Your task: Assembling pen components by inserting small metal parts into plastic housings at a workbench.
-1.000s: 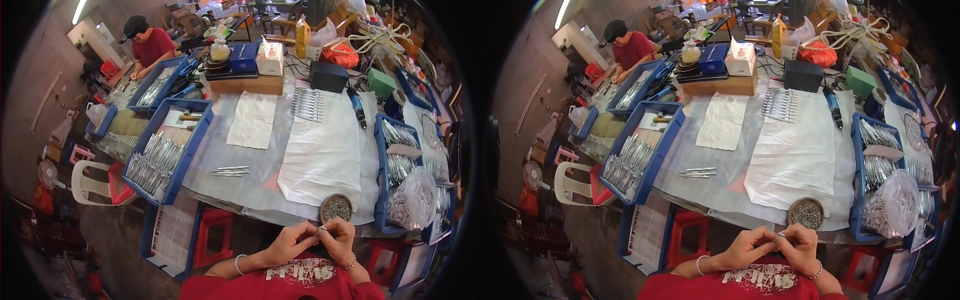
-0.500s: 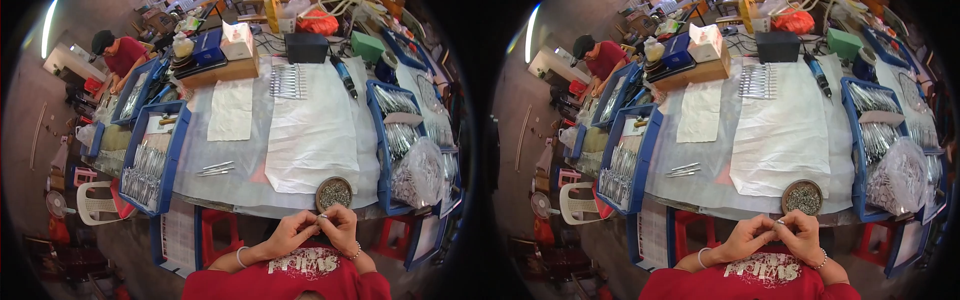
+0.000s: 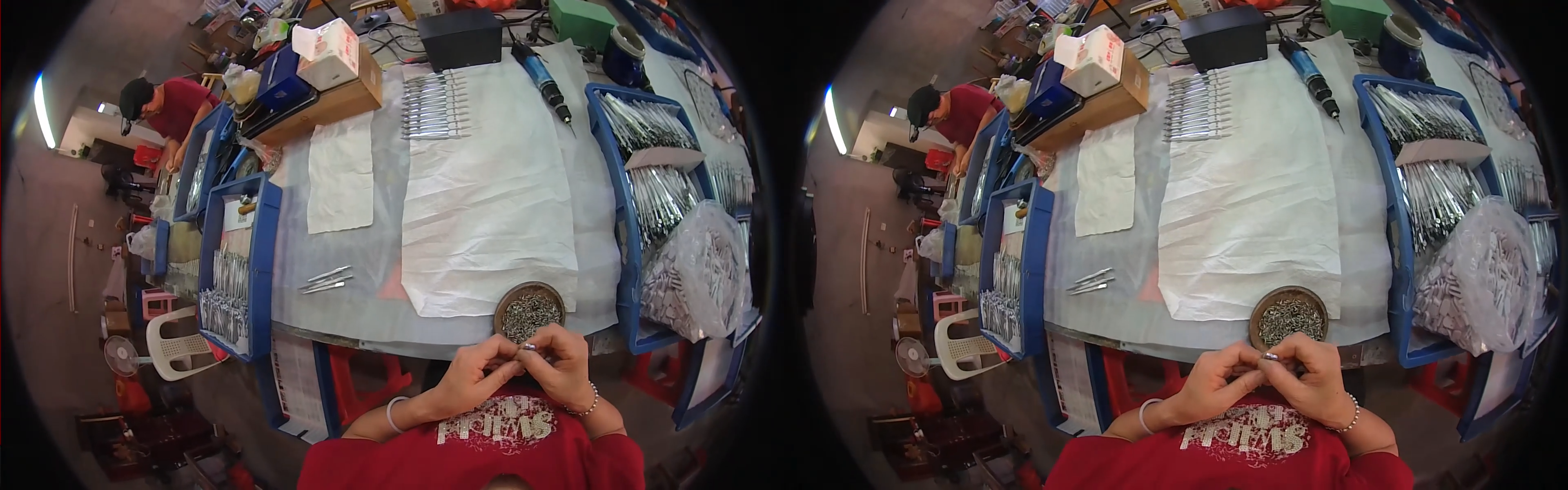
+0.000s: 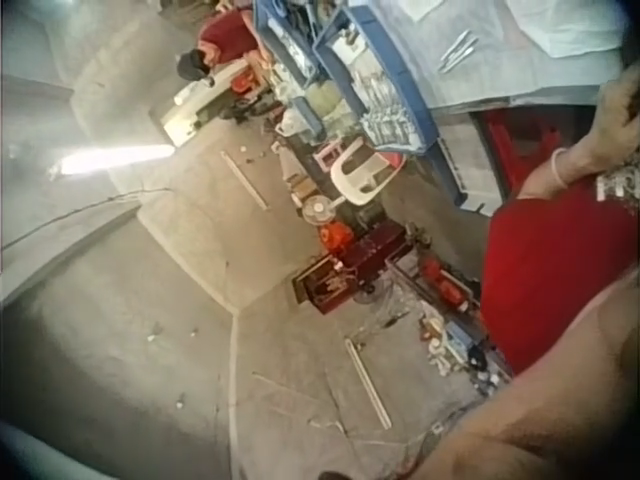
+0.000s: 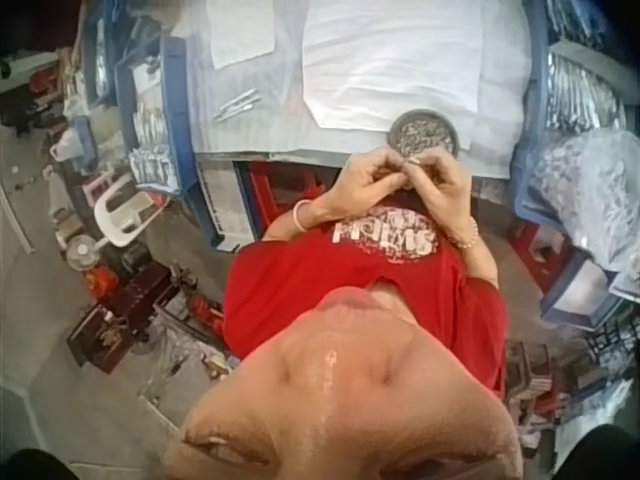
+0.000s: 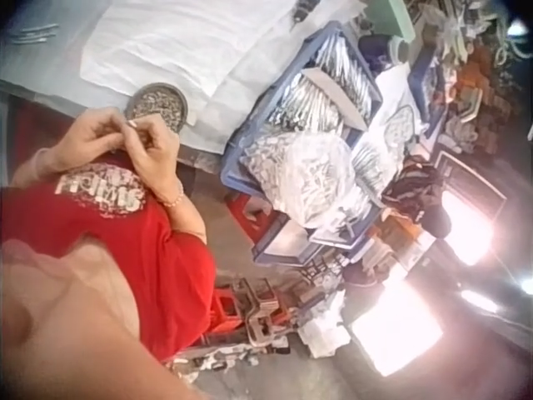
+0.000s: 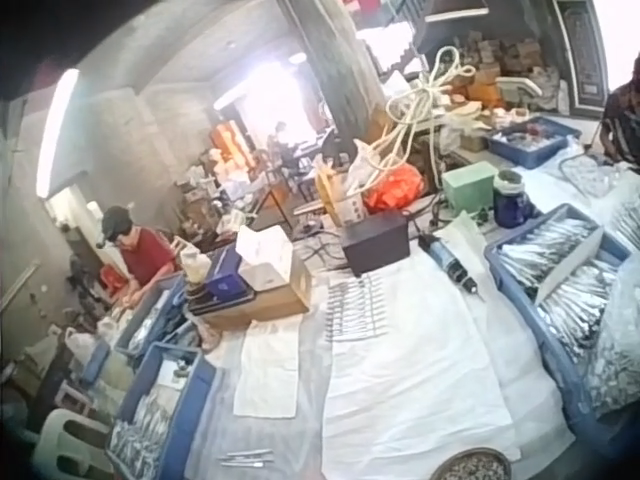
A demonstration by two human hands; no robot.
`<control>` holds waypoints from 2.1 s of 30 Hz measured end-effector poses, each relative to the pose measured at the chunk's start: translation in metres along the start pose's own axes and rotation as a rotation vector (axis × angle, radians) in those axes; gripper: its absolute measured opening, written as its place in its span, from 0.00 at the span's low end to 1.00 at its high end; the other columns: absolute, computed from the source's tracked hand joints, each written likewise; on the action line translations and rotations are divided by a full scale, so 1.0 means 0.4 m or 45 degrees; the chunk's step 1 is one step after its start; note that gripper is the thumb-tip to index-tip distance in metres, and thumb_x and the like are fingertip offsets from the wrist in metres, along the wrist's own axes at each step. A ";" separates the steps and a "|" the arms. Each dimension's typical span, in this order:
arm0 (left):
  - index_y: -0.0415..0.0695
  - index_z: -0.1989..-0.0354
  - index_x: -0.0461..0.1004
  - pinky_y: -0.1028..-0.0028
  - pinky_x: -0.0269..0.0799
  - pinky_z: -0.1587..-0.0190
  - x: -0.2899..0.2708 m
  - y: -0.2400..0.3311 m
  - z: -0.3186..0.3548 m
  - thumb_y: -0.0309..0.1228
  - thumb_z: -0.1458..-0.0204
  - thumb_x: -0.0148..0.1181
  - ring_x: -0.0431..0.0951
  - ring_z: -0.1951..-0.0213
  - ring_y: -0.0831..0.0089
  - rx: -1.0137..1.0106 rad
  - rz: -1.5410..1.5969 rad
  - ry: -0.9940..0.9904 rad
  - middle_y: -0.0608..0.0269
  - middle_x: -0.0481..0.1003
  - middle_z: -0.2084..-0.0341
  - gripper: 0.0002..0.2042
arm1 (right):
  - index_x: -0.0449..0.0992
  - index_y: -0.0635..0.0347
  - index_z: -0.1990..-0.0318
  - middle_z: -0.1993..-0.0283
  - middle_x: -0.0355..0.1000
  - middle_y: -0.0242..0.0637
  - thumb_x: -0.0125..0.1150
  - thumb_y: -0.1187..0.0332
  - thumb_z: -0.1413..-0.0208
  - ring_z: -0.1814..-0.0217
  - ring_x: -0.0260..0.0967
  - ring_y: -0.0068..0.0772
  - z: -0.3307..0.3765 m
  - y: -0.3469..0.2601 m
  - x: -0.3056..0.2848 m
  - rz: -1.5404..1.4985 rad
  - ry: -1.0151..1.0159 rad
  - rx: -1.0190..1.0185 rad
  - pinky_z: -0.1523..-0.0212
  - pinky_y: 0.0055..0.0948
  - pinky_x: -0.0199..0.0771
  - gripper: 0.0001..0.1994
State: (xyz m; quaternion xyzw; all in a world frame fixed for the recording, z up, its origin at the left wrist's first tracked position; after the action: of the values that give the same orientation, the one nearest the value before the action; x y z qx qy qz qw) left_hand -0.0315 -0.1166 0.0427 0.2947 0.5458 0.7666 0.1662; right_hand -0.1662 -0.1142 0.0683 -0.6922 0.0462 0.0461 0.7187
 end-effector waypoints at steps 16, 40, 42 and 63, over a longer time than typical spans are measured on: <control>0.36 0.58 0.70 0.76 0.72 0.64 -0.229 0.180 0.011 0.23 0.49 0.55 0.76 0.65 0.71 0.239 -0.750 0.352 0.56 0.73 0.65 0.10 | 0.70 0.64 0.77 0.80 0.68 0.30 0.61 0.79 0.59 0.81 0.62 0.15 -0.056 0.003 -0.018 -0.154 0.054 0.001 0.80 0.16 0.59 0.05; 0.36 0.64 0.72 0.76 0.72 0.67 -0.584 0.412 0.303 0.23 0.48 0.53 0.76 0.68 0.71 0.336 -1.082 0.945 0.56 0.74 0.70 0.06 | 0.71 0.64 0.72 0.77 0.68 0.25 0.60 0.79 0.53 0.77 0.62 0.11 -0.098 -0.088 0.208 -0.263 -0.151 0.174 0.77 0.13 0.60 0.04; 0.35 0.63 0.72 0.80 0.70 0.67 -0.576 0.409 0.297 0.21 0.49 0.53 0.74 0.69 0.78 0.396 -1.146 0.886 0.60 0.73 0.70 0.06 | 0.71 0.64 0.72 0.76 0.68 0.25 0.60 0.79 0.52 0.76 0.61 0.11 -0.108 -0.086 0.215 -0.317 -0.130 0.226 0.77 0.12 0.60 0.03; 0.36 0.48 0.64 0.83 0.69 0.67 -0.429 0.087 0.251 0.26 0.45 0.53 0.75 0.68 0.83 0.169 0.152 0.567 0.63 0.76 0.69 0.16 | 0.73 0.67 0.69 0.80 0.69 0.29 0.59 0.72 0.48 0.77 0.64 0.13 -0.260 -0.163 0.520 0.106 -0.707 0.010 0.77 0.16 0.64 0.06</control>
State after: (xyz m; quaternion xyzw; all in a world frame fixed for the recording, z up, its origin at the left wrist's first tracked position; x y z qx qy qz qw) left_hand 0.1667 -0.1536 0.0518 0.1606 0.5998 0.7835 -0.0235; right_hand 0.0484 -0.2200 0.1021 -0.6479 -0.1240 0.2634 0.7039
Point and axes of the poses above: each hand's wrist, its own z-axis away from the middle knuckle, its own x-axis out of the palm, y = z × x, the point moved 6 cm from there along -z, towards the middle knuckle
